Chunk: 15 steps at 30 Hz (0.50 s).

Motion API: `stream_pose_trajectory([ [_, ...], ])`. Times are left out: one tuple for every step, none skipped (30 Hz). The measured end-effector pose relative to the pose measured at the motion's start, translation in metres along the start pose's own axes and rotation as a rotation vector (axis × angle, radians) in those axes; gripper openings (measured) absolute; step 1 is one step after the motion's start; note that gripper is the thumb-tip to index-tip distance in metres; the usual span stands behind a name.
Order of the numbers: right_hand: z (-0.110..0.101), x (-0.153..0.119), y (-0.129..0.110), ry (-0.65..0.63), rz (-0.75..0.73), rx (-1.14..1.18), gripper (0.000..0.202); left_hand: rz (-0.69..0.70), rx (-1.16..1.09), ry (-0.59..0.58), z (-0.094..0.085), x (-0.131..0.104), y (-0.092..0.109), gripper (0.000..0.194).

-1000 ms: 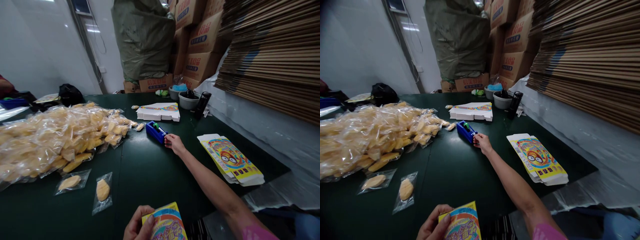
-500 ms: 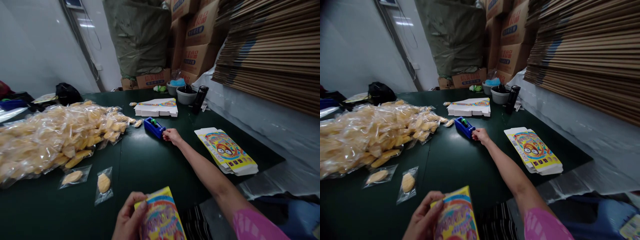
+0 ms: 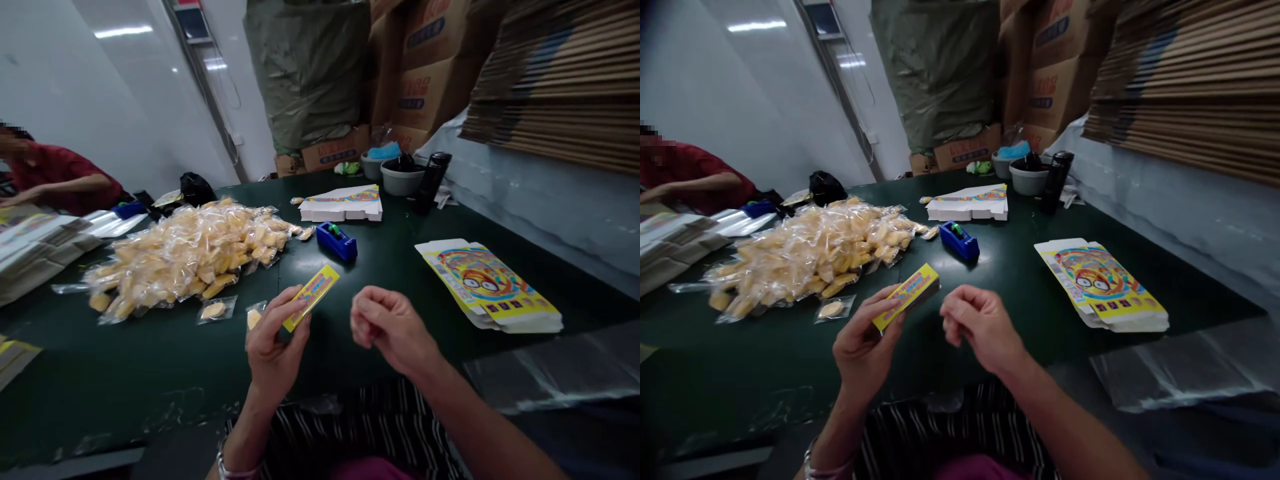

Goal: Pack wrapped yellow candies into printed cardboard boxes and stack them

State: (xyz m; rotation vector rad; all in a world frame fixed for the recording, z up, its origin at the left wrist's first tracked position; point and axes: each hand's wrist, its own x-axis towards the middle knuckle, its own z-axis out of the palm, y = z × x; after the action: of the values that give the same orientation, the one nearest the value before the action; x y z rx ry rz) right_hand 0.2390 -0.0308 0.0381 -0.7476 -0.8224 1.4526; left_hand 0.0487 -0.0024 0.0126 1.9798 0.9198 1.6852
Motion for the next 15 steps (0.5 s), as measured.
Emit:
stream_pose_trajectory([
  [0.011,-0.006,0.004,-0.044,0.021,0.053,0.029,0.038,0.037,-0.002,0.000,-0.001,0.001,0.031],
  [0.019,-0.009,0.009,-0.069,0.043,0.086,0.029,0.079,0.071,-0.006,0.000,-0.002,0.003,0.031],
  [0.025,-0.008,0.013,-0.085,0.060,0.103,0.029,0.125,0.103,-0.015,0.000,-0.002,0.005,0.031],
  [0.028,-0.006,0.016,-0.099,0.074,0.109,0.029,0.172,0.135,-0.025,-0.001,-0.002,0.007,0.031],
  [0.028,-0.003,0.019,-0.110,0.085,0.108,0.028,0.217,0.169,-0.037,-0.002,-0.001,0.010,0.031],
  [0.028,0.000,0.021,-0.118,0.092,0.103,0.028,0.256,0.203,-0.047,-0.003,-0.001,0.012,0.032],
  [0.026,0.003,0.023,-0.124,0.099,0.094,0.028,0.293,0.232,-0.059,-0.005,0.000,0.014,0.032],
  [0.025,0.005,0.025,-0.127,0.105,0.084,0.029,0.326,0.254,-0.072,-0.006,0.001,0.015,0.034],
  [0.023,0.007,0.027,-0.129,0.112,0.074,0.030,0.355,0.273,-0.088,-0.008,0.001,0.016,0.035],
  [0.021,0.009,0.029,-0.132,0.120,0.067,0.031,0.382,0.290,-0.103,-0.010,0.002,0.016,0.037],
  [0.020,0.010,0.031,-0.134,0.129,0.064,0.032,0.408,0.305,-0.122,-0.012,0.002,0.016,0.038],
  [0.020,0.011,0.033,-0.135,0.139,0.068,0.033,0.428,0.319,-0.141,-0.014,0.003,0.015,0.039],
  [0.020,0.012,0.036,-0.134,0.146,0.078,0.034,0.441,0.333,-0.159,-0.015,0.003,0.014,0.040],
  [0.020,0.013,0.038,-0.131,0.152,0.094,0.035,0.446,0.344,-0.172,-0.017,0.003,0.012,0.040],
  [0.020,0.014,0.041,-0.127,0.155,0.109,0.036,0.442,0.348,-0.182,-0.017,0.003,0.011,0.041],
])
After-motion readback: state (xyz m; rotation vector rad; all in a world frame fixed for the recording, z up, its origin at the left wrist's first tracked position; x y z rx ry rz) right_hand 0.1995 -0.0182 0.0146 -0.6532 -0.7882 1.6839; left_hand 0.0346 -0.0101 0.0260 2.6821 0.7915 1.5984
